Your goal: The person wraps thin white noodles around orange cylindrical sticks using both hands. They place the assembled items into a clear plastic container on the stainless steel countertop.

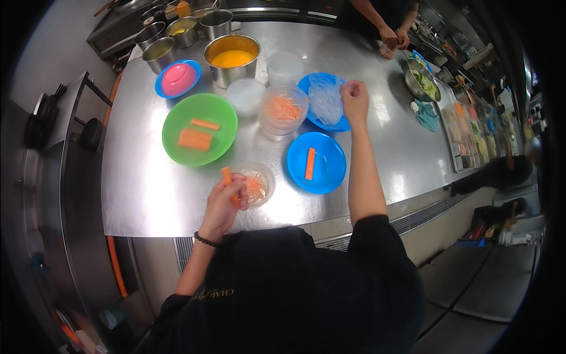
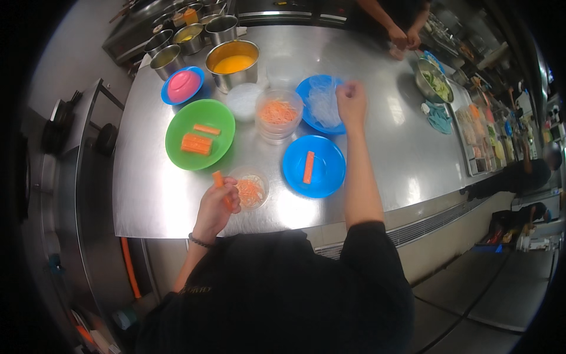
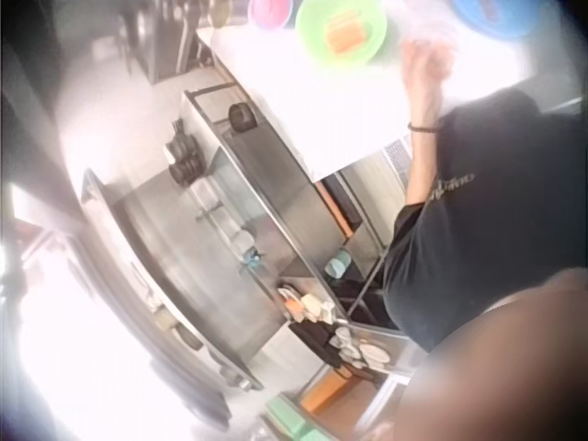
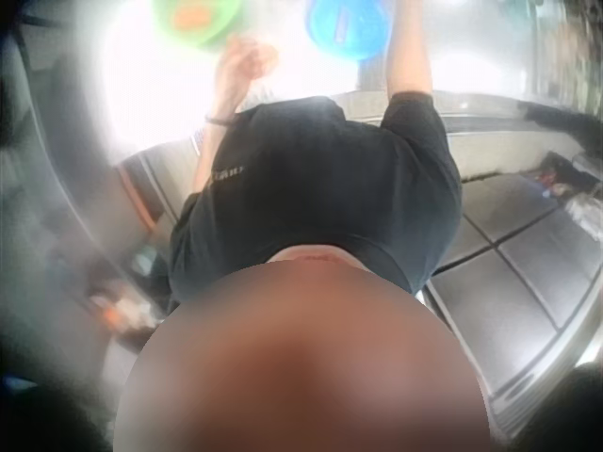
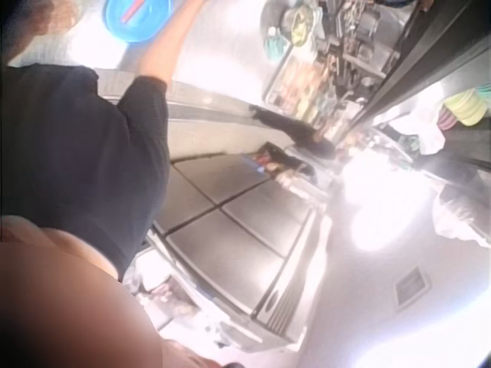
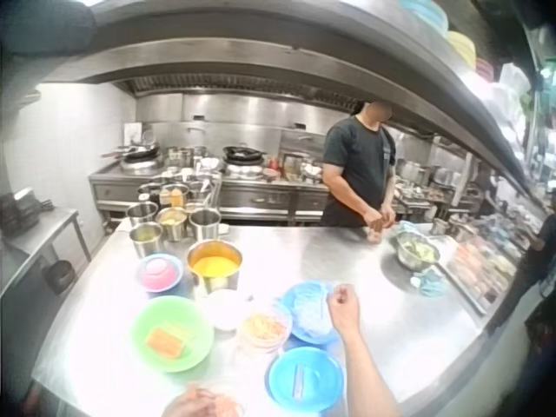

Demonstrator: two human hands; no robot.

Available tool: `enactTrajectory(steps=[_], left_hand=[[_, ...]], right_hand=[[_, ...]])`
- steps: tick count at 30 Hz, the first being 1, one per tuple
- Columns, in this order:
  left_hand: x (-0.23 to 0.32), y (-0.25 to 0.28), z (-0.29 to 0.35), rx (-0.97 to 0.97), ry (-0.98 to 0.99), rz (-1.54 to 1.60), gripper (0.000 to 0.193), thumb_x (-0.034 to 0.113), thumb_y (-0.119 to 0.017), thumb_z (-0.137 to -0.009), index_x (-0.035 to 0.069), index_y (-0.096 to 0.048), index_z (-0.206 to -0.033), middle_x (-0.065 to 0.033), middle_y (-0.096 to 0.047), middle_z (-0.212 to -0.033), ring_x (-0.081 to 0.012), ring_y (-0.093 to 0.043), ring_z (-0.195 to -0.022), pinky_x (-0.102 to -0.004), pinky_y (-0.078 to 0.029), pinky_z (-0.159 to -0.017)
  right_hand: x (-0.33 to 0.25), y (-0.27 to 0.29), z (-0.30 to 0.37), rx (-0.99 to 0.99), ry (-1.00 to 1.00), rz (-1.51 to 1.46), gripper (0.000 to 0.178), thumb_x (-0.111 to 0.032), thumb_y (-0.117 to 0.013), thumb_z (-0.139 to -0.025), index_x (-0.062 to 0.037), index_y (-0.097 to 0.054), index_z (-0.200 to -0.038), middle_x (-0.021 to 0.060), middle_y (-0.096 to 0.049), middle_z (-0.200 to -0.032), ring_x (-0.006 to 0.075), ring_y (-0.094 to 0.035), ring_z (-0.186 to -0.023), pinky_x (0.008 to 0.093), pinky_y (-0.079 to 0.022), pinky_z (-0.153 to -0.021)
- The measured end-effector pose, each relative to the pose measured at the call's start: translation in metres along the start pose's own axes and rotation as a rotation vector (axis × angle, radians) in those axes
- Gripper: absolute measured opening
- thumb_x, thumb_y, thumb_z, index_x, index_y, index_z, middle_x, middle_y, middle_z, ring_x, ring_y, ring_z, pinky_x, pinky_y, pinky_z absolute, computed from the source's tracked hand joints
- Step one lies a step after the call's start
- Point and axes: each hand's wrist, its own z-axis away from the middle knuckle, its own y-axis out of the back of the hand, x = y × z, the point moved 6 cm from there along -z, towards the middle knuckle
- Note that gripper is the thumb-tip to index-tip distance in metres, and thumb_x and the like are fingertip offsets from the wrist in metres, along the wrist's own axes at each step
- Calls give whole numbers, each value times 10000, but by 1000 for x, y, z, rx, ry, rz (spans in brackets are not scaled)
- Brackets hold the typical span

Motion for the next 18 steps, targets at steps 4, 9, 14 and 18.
enactTrajectory(steps=[4, 9, 14, 18], left_hand=[[6, 15, 11, 96, -44, -13, 175, 133, -513, -892, 30, -484, -1030, -22, -472, -703, -126, -443, -561, -259, -345, -496], [8, 26, 20, 163, -100, 6, 238, 239, -427, -900, 82, -419, -1078, -34, -467, -657, -124, -396, -489, -252, -294, -449], [11, 23, 9, 64, -94, 7, 253, 266, -343, -903, 103, -392, -1090, -50, -469, -653, -126, -382, -464, -245, -275, -432], [12, 16, 5, 83, -120, 1, 236, 235, -339, -896, 77, -432, -1045, -45, -463, -651, -136, -418, -507, -250, -322, -452]], right_hand=[[24, -38, -3, -159, 135, 758, 246, -177, -687, -757, -47, -548, -914, 135, -639, -867, 297, -616, -790, 364, -488, -699], [20, -29, -17, -176, -17, 620, 280, -158, -692, -722, -49, -607, -966, 156, -651, -880, 315, -622, -835, 376, -489, -749], [41, -35, -29, -392, 22, 445, 212, -130, -594, -752, -33, -665, -927, 165, -663, -918, 308, -630, -874, 372, -484, -792], [3, -21, -21, -352, 69, 373, 249, -145, -558, -770, -23, -670, -957, 167, -669, -931, 301, -639, -875, 363, -489, -793]])
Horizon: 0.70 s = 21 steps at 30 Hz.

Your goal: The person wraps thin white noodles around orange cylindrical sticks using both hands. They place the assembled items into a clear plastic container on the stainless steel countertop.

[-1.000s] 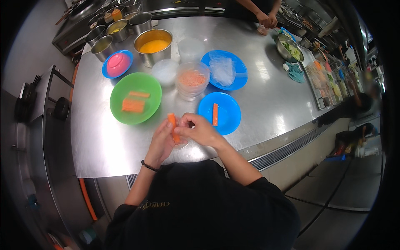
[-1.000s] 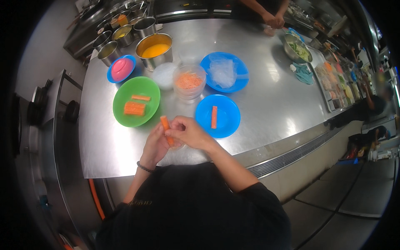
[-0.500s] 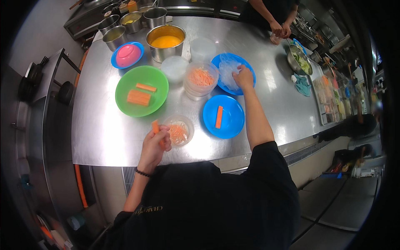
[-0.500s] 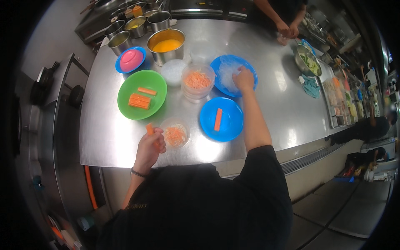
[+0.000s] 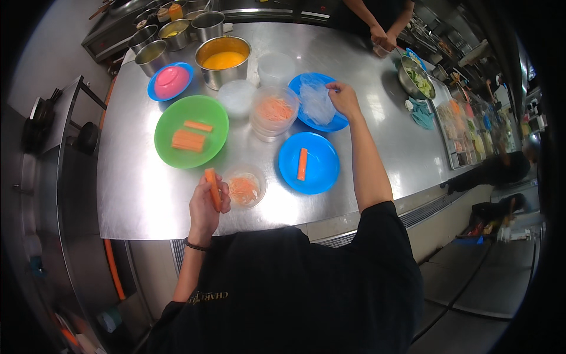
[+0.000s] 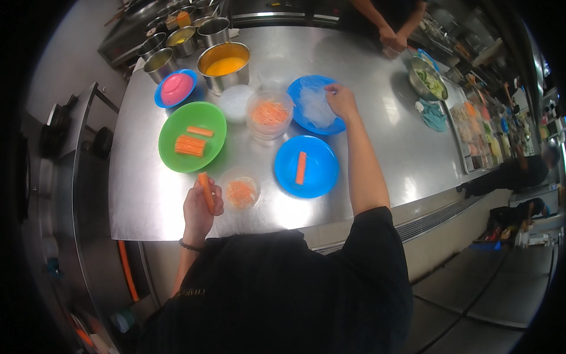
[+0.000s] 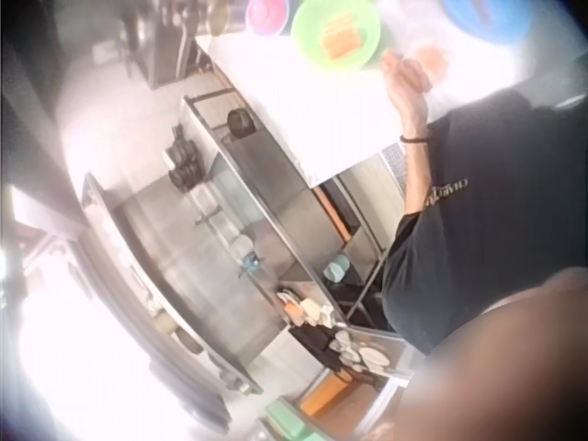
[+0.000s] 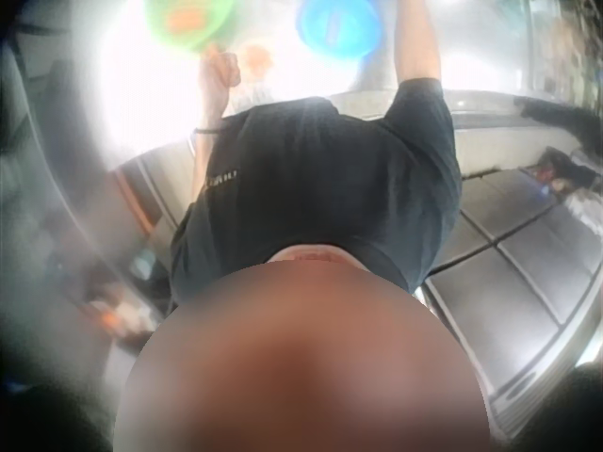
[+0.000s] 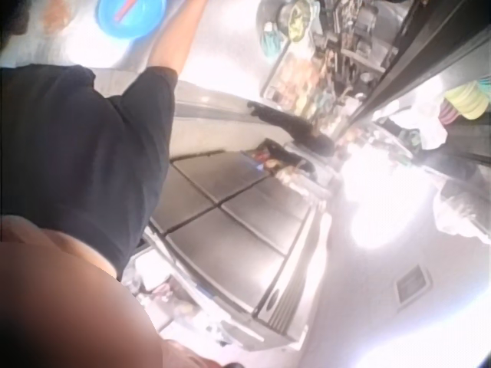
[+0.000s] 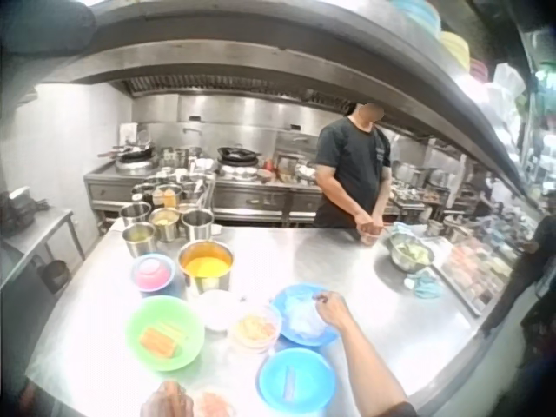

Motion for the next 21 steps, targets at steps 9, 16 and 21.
enactTrajectory(steps=[9, 16, 21], left_hand=[[4, -7, -4, 32, -72, -322, 308, 125, -432, -853, -55, -520, -1087, -51, -510, -694, -140, -503, -629, -263, -418, -604], [5, -13, -4, -19, -71, -354, 305, 119, -441, -853, -57, -538, -1083, -55, -529, -682, -137, -517, -633, -251, -420, -628], [4, -2, -4, -8, -97, -298, 259, 110, -481, -862, -41, -576, -1050, -33, -532, -665, -108, -513, -600, -228, -426, -600]], right_hand=[[-34, 21, 30, 63, 7, -141, 255, -212, -601, -785, -10, -676, -922, 164, -672, -882, 264, -642, -782, 337, -493, -722], [-87, -17, 47, -234, -46, -125, 262, -231, -626, -768, 13, -675, -850, 162, -668, -817, 238, -631, -747, 328, -490, -695], [-87, -24, 41, -256, -15, -105, 250, -221, -610, -766, 16, -664, -821, 153, -667, -809, 231, -632, -753, 325, -486, -700]])
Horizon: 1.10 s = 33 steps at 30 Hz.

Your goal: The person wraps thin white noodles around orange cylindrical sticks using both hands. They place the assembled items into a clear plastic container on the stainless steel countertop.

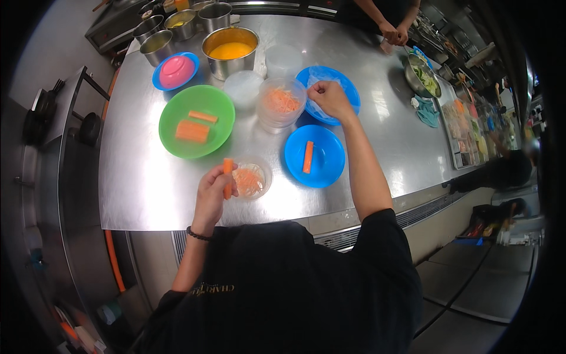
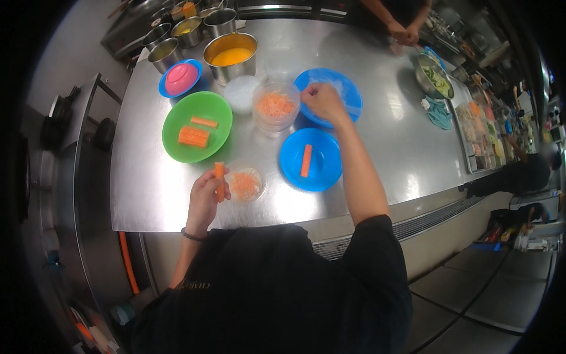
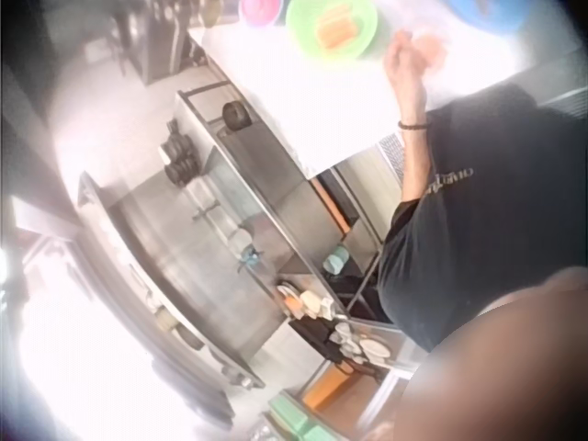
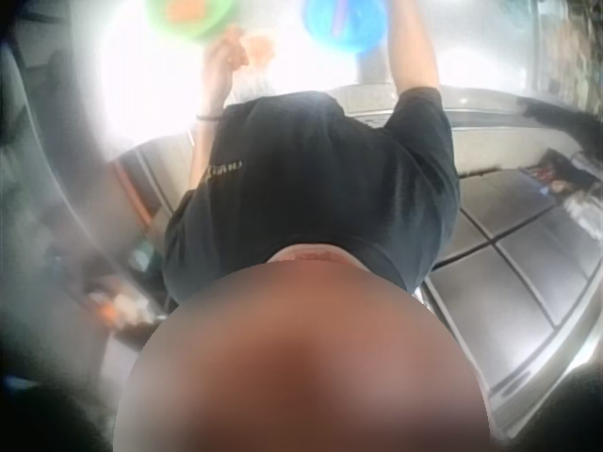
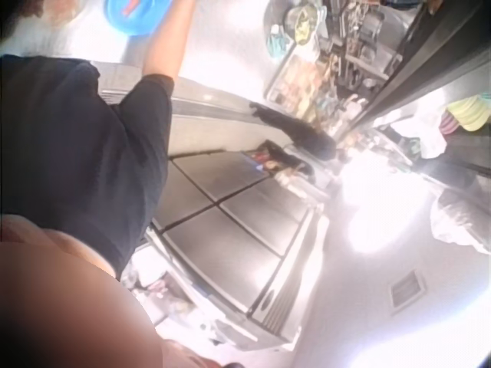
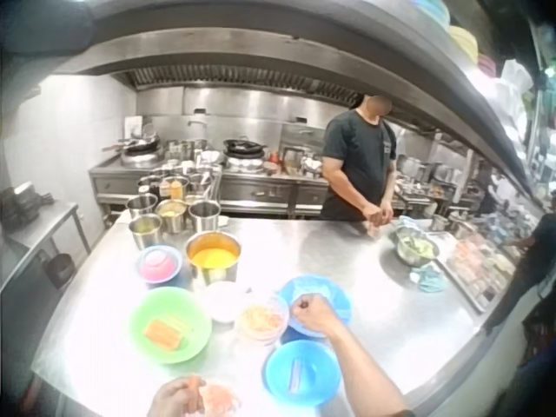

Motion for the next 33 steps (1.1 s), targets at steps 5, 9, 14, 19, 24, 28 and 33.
enactTrajectory(steps=[5, 9, 14, 19, 24, 28, 33], left_hand=[[3, 9, 3, 15, -8, -31, 266, 132, -492, -882, -37, -570, -1072, -32, -543, -686, -107, -526, -630, -227, -426, -607], [9, 22, 2, 83, -91, -97, 264, 146, -529, -897, -35, -550, -1088, -53, -580, -767, -131, -573, -723, -261, -462, -680], [13, 39, -5, 141, -165, 9, 254, 120, -573, -889, -7, -539, -1106, -67, -609, -927, -151, -600, -833, -298, -489, -773], [11, 32, -6, 52, -120, 209, 231, 96, -565, -894, 9, -544, -1107, -64, -610, -992, -148, -591, -900, -313, -488, -797], [14, 19, -7, -12, -84, 281, 244, 84, -549, -901, 5, -549, -1132, -68, -609, -1009, -146, -589, -923, -308, -487, -790], [7, 18, -8, -56, -83, 244, 279, 87, -548, -904, -15, -544, -1164, -72, -608, -1027, -142, -589, -940, -299, -489, -793], [22, 4, 1, -41, -158, -83, 305, 100, -552, -907, -43, -537, -1176, -89, -613, -1042, -146, -603, -925, -311, -492, -824]], right_hand=[[-24, 10, 9, 31, 52, -55, 246, -218, -595, -793, 10, -655, -862, 121, -655, -797, 195, -614, -733, 307, -479, -681], [-75, 4, 41, -91, 114, -179, 219, -207, -594, -810, -1, -640, -869, 59, -626, -760, 132, -568, -694, 295, -466, -636], [-94, -85, 120, -420, 161, -239, 74, -89, -601, -817, -17, -590, -826, 18, -563, -751, 91, -519, -692, 232, -431, -619], [-114, -147, 171, -306, 441, 26, 129, -48, -576, -747, -46, -628, -865, 170, -602, -873, 331, -566, -811, 413, -462, -716], [-126, -127, 169, -408, 237, 14, 206, -79, -601, -742, -21, -623, -938, 161, -607, -806, 316, -573, -719, 424, -461, -665], [-128, -109, 163, -182, 306, -186, 207, -102, -638, -757, -8, -613, -938, 124, -597, -711, 253, -582, -664, 354, -463, -605], [-133, -123, 160, -341, 38, -572, 196, -148, -683, -806, 1, -610, -910, 49, -623, -711, 103, -586, -680, 241, -459, -597]])
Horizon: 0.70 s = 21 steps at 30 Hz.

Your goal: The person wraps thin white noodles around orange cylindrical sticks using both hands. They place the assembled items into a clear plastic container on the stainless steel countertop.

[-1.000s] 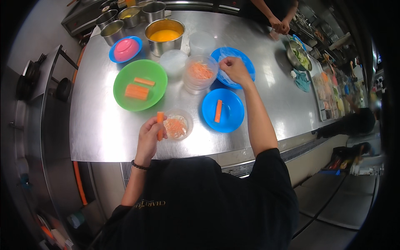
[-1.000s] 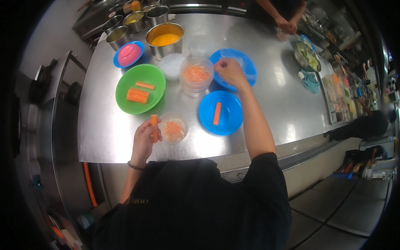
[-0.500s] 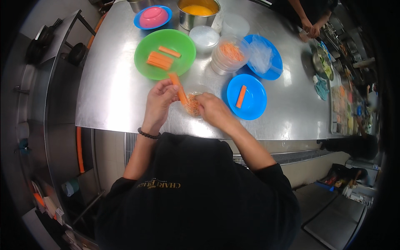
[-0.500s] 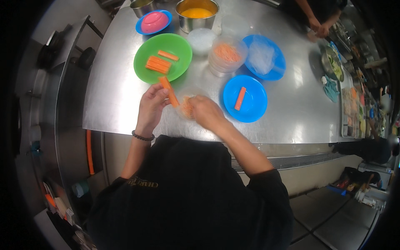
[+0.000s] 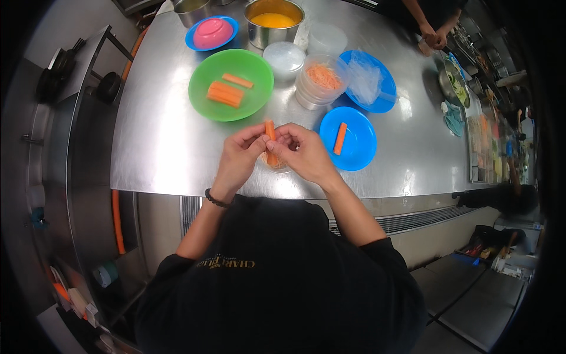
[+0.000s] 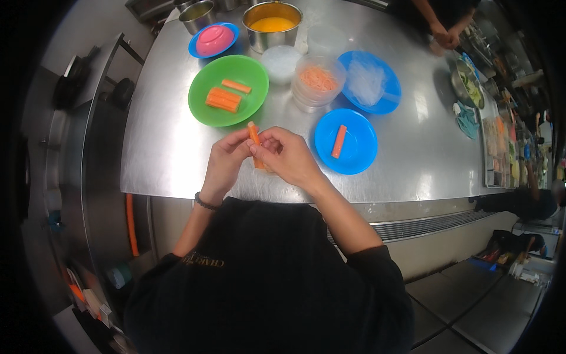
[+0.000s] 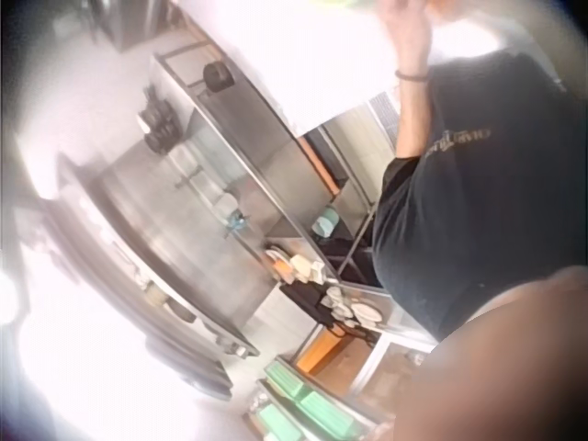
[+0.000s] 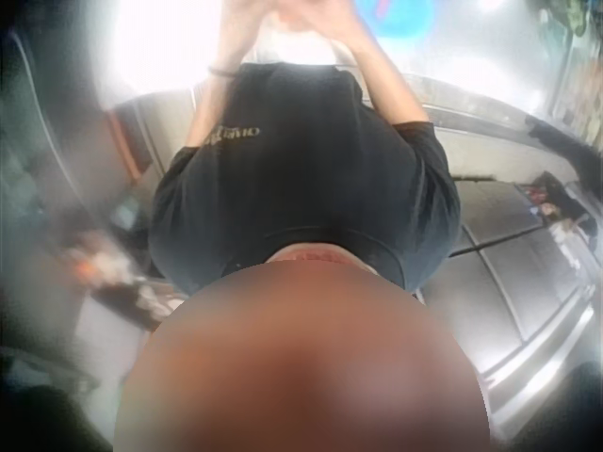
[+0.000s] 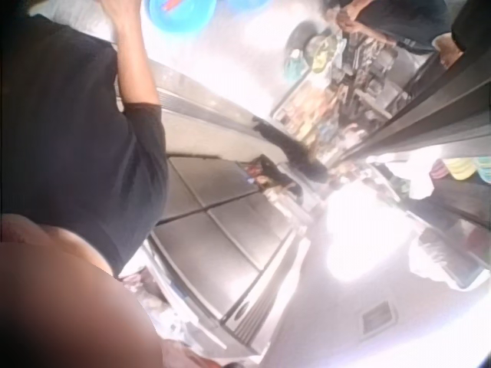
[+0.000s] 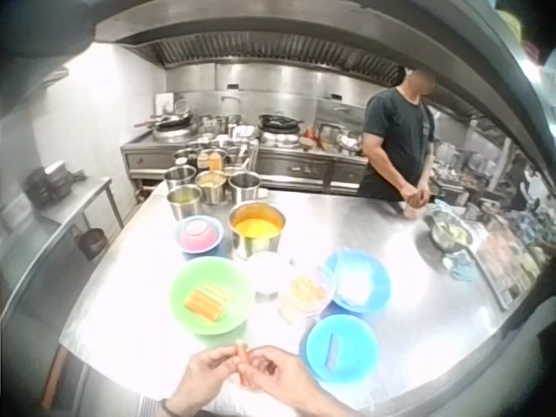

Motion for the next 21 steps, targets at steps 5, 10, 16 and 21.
enactTrajectory(steps=[5, 10, 16, 21], left_hand=[[-10, 0, -4, -42, 24, 179, 248, 100, -570, -900, -32, -567, -1109, -86, -627, -991, -138, -606, -874, -295, -497, -801], [-9, -7, -5, -135, 106, 291, 183, 116, -600, -889, -20, -594, -1012, -67, -632, -917, -99, -595, -805, -244, -496, -741], [-5, -14, -6, -158, 126, 360, 210, 124, -584, -900, -28, -582, -1045, -72, -626, -947, -116, -595, -842, -266, -493, -756], [-10, -17, -4, -129, 101, 401, 236, 126, -582, -901, -32, -566, -1075, -78, -617, -987, -128, -594, -867, -273, -499, -756]], right_hand=[[9, 5, 2, -14, -58, -232, 161, -104, -664, -832, 20, -611, -921, 55, -651, -803, 70, -597, -703, 209, -471, -619], [13, 7, 5, -92, -60, -432, 150, -93, -656, -839, 22, -615, -926, 51, -651, -821, 70, -600, -722, 205, -475, -629], [16, 11, 5, -60, -82, -451, 165, -59, -612, -860, 26, -589, -999, 50, -636, -856, 66, -587, -754, 204, -475, -663], [20, 16, 1, 39, 36, -385, 225, -25, -575, -864, 37, -550, -1079, 56, -627, -895, 64, -586, -778, 202, -478, -689]])
